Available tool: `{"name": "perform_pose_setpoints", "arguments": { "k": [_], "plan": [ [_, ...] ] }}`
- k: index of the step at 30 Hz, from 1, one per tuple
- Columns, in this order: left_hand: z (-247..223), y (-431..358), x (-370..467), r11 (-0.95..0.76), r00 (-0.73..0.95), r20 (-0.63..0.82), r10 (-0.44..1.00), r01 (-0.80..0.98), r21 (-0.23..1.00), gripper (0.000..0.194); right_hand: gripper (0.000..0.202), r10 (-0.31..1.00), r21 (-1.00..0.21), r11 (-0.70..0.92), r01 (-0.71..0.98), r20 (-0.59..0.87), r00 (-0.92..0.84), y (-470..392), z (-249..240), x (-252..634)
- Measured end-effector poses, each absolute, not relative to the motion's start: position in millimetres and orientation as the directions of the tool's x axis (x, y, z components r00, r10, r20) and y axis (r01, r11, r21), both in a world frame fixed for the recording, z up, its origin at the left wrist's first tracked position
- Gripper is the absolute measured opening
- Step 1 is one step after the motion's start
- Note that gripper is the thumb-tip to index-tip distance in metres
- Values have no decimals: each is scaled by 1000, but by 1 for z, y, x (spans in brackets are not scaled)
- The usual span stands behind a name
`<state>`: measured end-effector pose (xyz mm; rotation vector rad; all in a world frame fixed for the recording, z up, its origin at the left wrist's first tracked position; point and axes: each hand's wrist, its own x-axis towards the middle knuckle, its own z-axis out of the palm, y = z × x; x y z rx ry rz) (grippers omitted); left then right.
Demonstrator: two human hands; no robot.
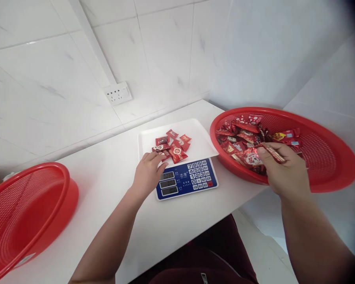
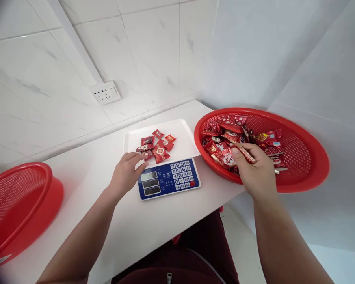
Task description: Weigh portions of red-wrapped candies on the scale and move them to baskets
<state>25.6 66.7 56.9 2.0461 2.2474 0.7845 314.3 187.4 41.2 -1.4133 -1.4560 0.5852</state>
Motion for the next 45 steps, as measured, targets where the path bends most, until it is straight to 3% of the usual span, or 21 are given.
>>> {"name": "perform_pose_setpoints", "arguments": {
  "k": [7, 13, 15, 16, 18, 20, 23, 27, 35, 45],
  "plan": [
    [52, 97, 21, 23, -90, 328, 940, 979, 203, 18, 32, 942, -856, 219, 467, 311, 128, 190, 38, 317],
    [64, 62, 30, 78, -169, 464, 869, 975, 208, 20, 29, 937, -847, 235, 476, 328, 120, 189, 39, 317],
    [73, 38, 31, 108, -270, 514, 814, 940, 323, 16, 28, 938, -849, 234, 474, 326, 121, 189, 39, 316],
    [76, 25, 31, 101, -380, 502, 777, 863, 496, 12, 28, 937, -849, 233, 475, 327, 124, 189, 39, 315],
    [77, 1, 30, 35, -553, 313, 772, 529, 848, 7, 28, 933, -844, 236, 481, 335, 130, 189, 39, 315],
    [73, -19, 31, 5, -558, 28, 829, 57, 998, 9, 29, 930, -842, 239, 483, 341, 135, 189, 38, 315],
    [57, -35, 41, 110, -367, -318, 874, -487, 866, 12, 31, 931, -849, 234, 475, 336, 143, 190, 36, 316],
    [33, -42, 62, 221, -216, -570, 793, -770, 599, 11, 31, 927, -845, 225, 486, 340, 161, 191, 33, 317],
    [10, -40, 89, 323, -21, -661, 750, -861, 394, 11, 31, 927, -846, 218, 486, 336, 169, 190, 32, 317],
    [2, -51, 98, 405, 137, -582, 801, -841, 359, 6, 30, 922, -841, 235, 487, 352, 163, 192, 30, 318]
  ]
}}
